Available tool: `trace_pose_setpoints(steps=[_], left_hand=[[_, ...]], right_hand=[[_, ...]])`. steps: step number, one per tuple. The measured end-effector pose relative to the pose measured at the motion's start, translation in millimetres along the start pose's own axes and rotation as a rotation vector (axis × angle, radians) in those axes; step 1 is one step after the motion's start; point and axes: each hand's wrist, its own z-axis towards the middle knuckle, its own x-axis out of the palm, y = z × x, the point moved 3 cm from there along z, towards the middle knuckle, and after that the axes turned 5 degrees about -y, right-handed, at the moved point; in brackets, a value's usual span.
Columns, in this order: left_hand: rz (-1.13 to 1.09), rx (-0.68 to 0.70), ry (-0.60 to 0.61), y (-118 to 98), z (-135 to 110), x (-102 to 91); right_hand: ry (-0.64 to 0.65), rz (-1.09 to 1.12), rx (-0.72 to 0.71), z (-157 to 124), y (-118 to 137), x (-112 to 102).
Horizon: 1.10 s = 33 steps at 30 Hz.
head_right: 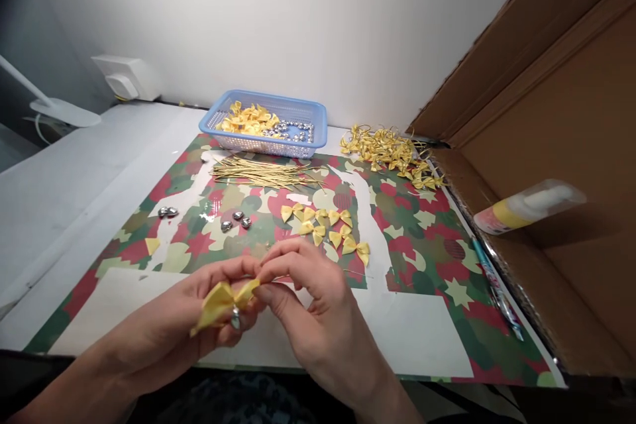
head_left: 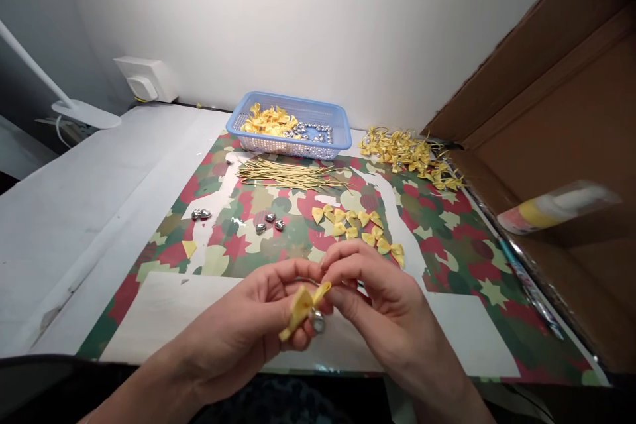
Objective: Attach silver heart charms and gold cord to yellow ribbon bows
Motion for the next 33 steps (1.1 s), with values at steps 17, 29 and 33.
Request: trace_pose_setpoints(steps=[17,29,33], left_hand=[[0.182,0.193,-0.257,-18,-14,0.4],[0.149,0.261,-0.305,-5,-9,2.2],[0.442,0.387,-0.297,-6,-12,-6.6]], right_hand=[[0.117,0.173,0.334,-2,-7,0],[-0.073,0.114,0.312,-16,-12,12],[-0.056,0.182,0.369,-12,-10,15]])
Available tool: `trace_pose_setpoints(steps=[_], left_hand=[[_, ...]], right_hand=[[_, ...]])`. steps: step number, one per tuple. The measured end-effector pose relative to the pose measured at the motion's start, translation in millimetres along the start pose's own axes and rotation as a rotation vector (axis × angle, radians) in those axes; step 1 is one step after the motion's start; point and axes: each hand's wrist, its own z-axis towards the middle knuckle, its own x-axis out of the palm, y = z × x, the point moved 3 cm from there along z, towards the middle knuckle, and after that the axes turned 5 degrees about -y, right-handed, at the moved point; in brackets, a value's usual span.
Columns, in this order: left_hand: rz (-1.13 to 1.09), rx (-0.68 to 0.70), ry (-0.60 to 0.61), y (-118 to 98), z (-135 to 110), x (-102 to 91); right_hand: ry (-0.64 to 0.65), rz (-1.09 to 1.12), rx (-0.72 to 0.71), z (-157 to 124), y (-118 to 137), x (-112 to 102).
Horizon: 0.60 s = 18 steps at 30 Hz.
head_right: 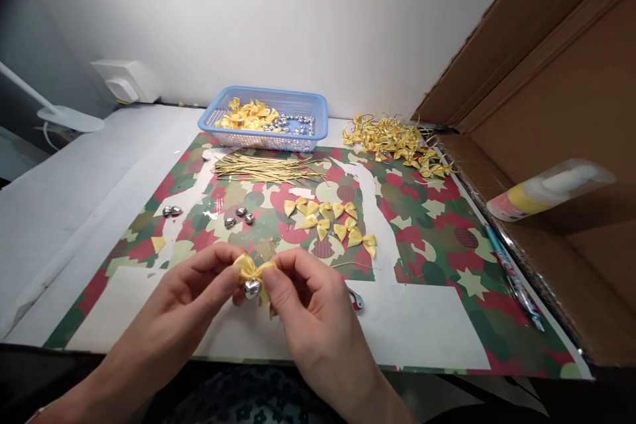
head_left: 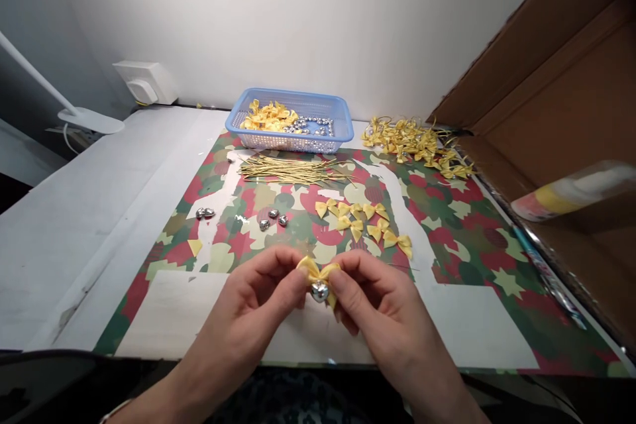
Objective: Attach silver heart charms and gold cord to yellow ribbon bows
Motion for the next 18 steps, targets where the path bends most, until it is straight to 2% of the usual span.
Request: trace_pose_setpoints(steps=[5,7,9,11,13,16,18], left_hand=[[0.41,0.52,0.086,-14,2,-17.5],[0.595,0.65,0.108,-20,3,-19.6],[0.692,0.709,0.161,-25,3,-18.6],[0.653,0.719,0.212,-28,2,-17.0],[0.503,0.698,0.19,-30,-2,-17.7],[0.287,0.585,-0.016,-29,-7,-24.3],[0.228,0.374,-0.115,-22,-8,-27.2]], right_hand=[[0.202,0.1,0.209,0,-4,0],[0.265,0.122,0.25,-1,-4,1],[0.277,0.077,0.235,-3,-3,2],[0.251,-0.007,0.172,-5,-1,3],[0.194,-0.09,0.089,-9,1,2],[0.11,-0.182,-0.085,-13,6,-1],[0.07,-0.24,-0.231,-14,9,-3]])
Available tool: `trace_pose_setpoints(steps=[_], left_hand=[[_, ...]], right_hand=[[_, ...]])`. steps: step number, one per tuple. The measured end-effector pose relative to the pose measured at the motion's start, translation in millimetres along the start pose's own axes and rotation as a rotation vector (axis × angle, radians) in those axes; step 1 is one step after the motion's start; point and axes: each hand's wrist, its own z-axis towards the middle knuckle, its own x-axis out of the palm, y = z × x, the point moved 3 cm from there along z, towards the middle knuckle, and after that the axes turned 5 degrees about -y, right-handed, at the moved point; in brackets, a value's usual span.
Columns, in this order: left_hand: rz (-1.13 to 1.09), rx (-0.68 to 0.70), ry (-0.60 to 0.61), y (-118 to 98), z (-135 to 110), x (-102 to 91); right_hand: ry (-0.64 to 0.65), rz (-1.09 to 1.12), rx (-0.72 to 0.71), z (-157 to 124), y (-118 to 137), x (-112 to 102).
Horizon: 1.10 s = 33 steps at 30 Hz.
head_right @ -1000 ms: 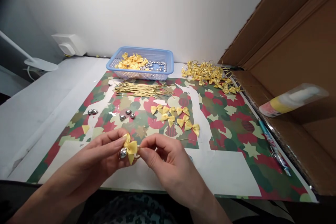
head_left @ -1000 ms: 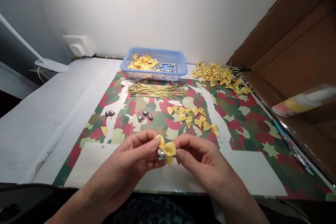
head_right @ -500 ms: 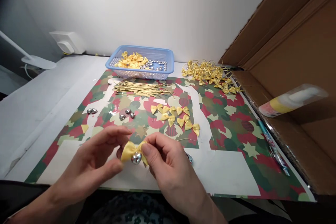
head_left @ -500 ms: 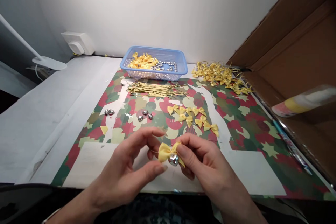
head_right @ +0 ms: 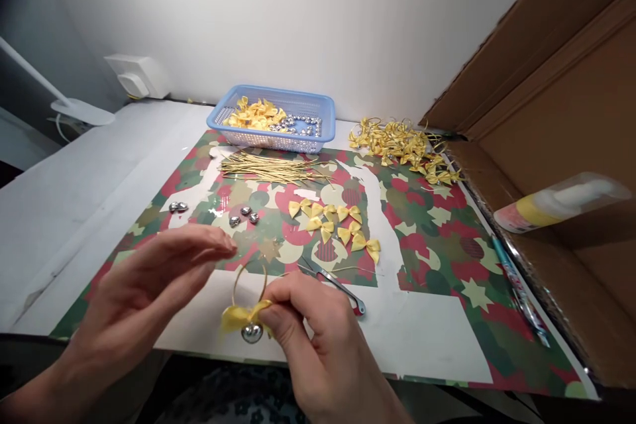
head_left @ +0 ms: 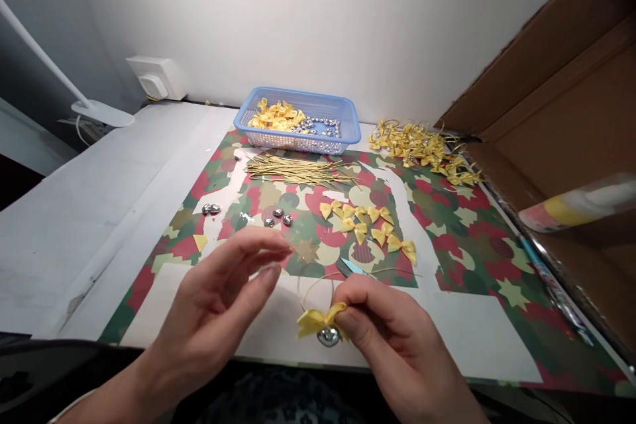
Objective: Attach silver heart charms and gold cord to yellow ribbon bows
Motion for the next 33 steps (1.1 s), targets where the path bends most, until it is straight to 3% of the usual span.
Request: trace_pose_setpoints(steps=[3,6,10,15,18,21,23,25,29,33], left_hand=[[-0.125,-0.387,0.155,12,-9,10.7],[-0.292,-0.547,0.277,12,-15,25.3],[-0.259,-0.485,0.269,6,-9,35.8],[-0.198,-0.489,0.315,4,4,43.0],[-0.23,-0.514,0.378,4,8,50.3],[-0.439,-0.568,0.354,3,11,57.1],[-0.55,-0.598,0.307,2,13,59.4],[-0.528,-0.574,0.281,1,15,60.4],[-0.373,-0.381,0.237,-4,24,59.9],[-0.302,-0.302,0.197,-9,32,58.9]], right_hand=[[-0.075,-0.055,-0.208,0,1,-3],[-0.132,-0.098,-0.334,0,-3,-4],[-0.128,-0.146,-0.334,-3,-8,-11],[-0.098,0.039,0.035,10,-8,-29],[-0.016,0.142,0.165,26,5,-32],[0.046,0.209,0.19,40,20,-31],[0.019,0.234,0.192,45,25,-32],[-0.024,0.232,0.196,49,27,-34],[-0.043,0.22,0.166,55,30,-41],[0.061,0.161,0.192,58,35,-48]])
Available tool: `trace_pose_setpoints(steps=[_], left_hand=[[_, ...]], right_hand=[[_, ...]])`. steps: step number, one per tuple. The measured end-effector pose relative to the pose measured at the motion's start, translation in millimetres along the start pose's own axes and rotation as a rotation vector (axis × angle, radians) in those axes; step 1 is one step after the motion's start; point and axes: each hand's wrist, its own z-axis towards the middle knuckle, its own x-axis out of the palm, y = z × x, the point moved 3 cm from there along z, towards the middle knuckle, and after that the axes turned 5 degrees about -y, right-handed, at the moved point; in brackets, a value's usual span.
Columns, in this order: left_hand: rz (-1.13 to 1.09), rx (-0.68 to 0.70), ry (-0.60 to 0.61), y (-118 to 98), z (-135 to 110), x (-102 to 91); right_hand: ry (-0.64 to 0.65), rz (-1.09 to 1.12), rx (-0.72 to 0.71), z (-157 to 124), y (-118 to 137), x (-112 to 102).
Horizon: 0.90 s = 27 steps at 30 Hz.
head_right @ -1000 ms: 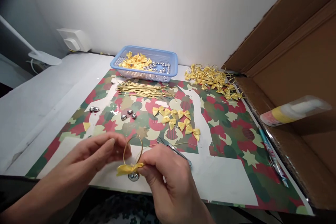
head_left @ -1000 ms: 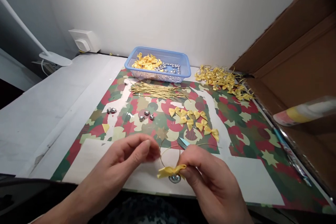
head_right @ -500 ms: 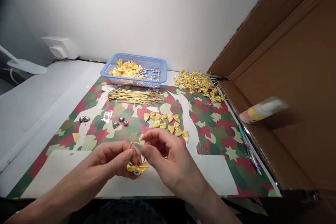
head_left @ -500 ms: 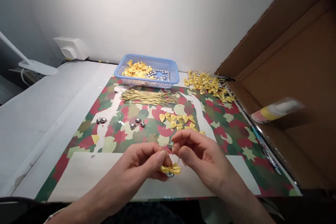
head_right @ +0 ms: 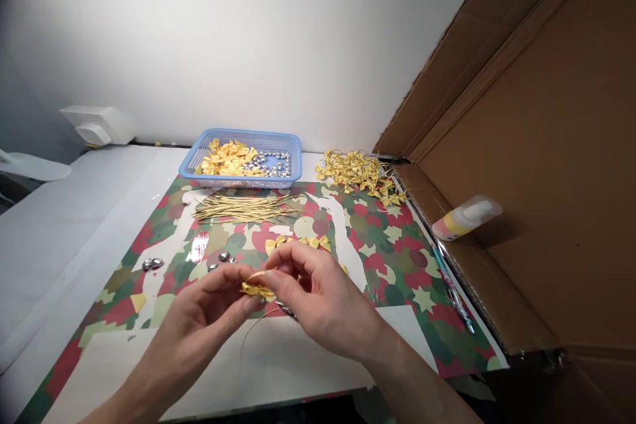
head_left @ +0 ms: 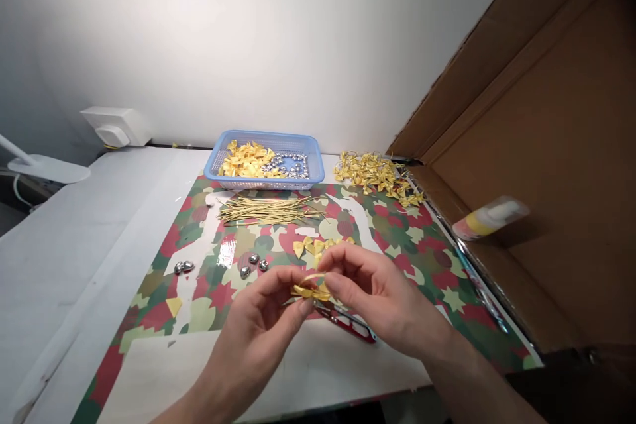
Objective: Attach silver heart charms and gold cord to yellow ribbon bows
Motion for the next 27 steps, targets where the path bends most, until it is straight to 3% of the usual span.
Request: trace_pose_setpoints(steps=[5,7,11,14,19,24,27], left_hand=[[0.096,0.132,-0.046,-4,0,-1.2],[0.134,0.278,-0.037,-6,1,-2.9],[0.292,0.709,0.101,-16,4,-5.6],[0.397,0.871,0.182,-24,5,-7.3],[0.427,0.801,0.239,-30,8,-7.2],[0.213,0.581,0.274,-25,12,-5.5],[0.175,0.526,0.289,-24,11,-3.7]], right_hand=[[0.07,-0.302,-0.026,3,14,-4],[0.097,-0.374,-0.074,5,20,-4],[0.179,-0.297,-0.062,7,24,-3],[0.19,-0.245,-0.07,6,21,-3],[0.225,-0.143,-0.136,6,16,-4],[0.4,0.213,-0.206,10,11,-2],[0.515,0.305,-0.243,11,8,2]])
